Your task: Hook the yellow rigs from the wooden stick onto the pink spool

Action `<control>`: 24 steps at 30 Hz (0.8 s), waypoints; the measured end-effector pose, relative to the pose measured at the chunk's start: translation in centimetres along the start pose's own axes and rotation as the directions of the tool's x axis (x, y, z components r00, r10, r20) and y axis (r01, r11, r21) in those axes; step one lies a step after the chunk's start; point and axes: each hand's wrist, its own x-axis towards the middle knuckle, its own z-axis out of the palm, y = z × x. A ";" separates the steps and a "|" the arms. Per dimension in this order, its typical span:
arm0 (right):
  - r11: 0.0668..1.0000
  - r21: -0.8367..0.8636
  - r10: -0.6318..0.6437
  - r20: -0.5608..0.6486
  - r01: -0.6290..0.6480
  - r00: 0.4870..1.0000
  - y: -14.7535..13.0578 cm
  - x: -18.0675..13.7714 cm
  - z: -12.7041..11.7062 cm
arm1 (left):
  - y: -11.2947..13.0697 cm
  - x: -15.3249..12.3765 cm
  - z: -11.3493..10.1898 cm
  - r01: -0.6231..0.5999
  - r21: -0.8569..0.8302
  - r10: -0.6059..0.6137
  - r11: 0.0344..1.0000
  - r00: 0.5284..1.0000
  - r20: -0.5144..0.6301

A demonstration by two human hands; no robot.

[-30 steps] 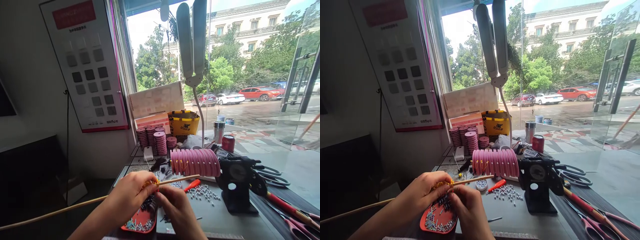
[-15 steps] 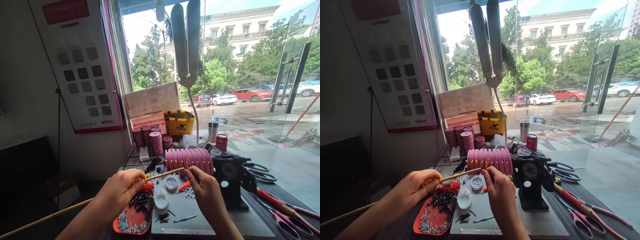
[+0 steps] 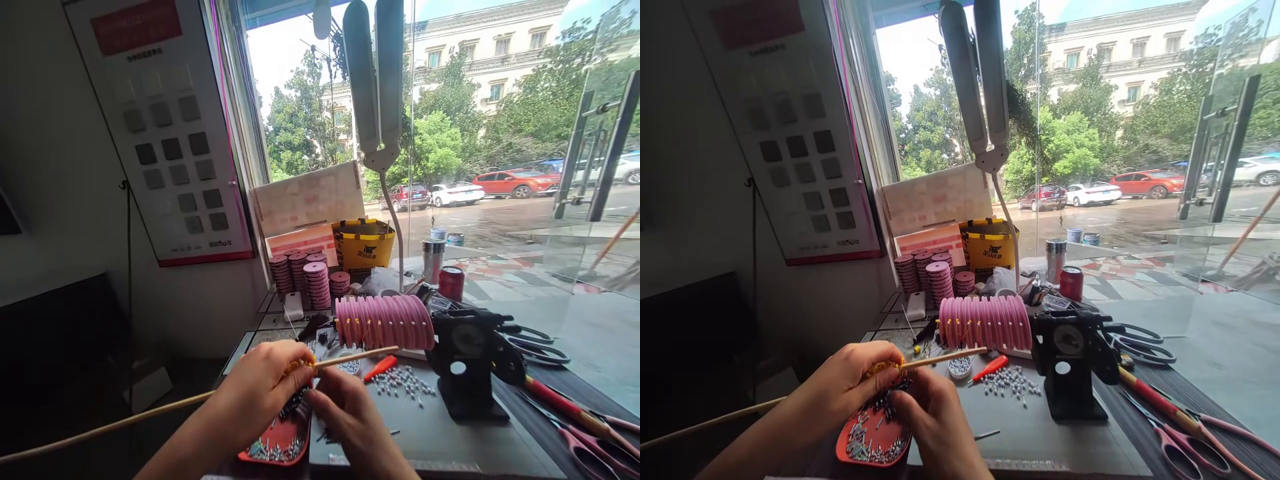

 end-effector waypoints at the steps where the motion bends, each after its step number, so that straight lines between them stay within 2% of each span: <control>1: 0.999 0.045 -0.023 -0.022 0.024 0.999 0.1 0.1 0.5 | 0.1 0.0 0.0 0.002 0.002 -0.002 1.000 1.000 0.001; 3: 0.999 0.026 -0.040 -0.069 0.041 0.997 0.2 -0.1 0.8 | 0.0 0.0 -0.1 -0.001 0.006 0.001 1.000 1.000 0.000; 6: 0.980 -0.200 -0.062 -0.263 0.009 0.963 -0.3 -1.3 -0.8 | -0.5 -0.1 -0.2 0.017 0.025 -0.017 1.000 1.000 -0.012; 9: 0.877 -0.475 -0.202 -0.504 -0.075 0.840 -1.3 -2.4 -3.9 | -1.1 -0.3 -0.3 0.041 0.027 -0.041 0.999 0.999 -0.013; 11: 0.783 -0.599 -0.274 -0.574 -0.167 0.772 -2.1 -2.5 -5.8 | -1.2 -0.2 -0.3 0.039 0.015 -0.038 0.999 0.999 -0.016; 12: 0.739 -0.635 -0.276 -0.588 -0.223 0.760 -2.4 -2.4 -6.5 | -1.2 -0.2 -0.3 0.039 0.009 -0.039 0.999 0.999 -0.018; 17: 0.576 -0.708 -0.117 -0.567 -0.410 0.815 -3.4 -1.3 -7.7 | -0.9 0.1 -0.4 0.045 0.010 -0.045 0.999 0.999 -0.003; 21: 0.445 -0.728 -0.072 -0.610 -0.522 0.789 -2.9 -1.6 -7.5 | -1.0 0.3 -0.4 0.054 -0.002 -0.054 0.999 0.998 0.027; 23: 0.436 -0.736 -0.067 -0.601 -0.518 0.797 -2.5 -2.0 -6.9 | -0.8 0.6 -0.4 0.063 -0.016 -0.063 0.998 0.998 0.030; 24: 0.485 -0.735 -0.046 -0.563 -0.474 0.825 -2.4 -2.1 -6.3 | -0.6 0.7 -0.3 0.063 -0.021 -0.062 0.998 0.998 0.029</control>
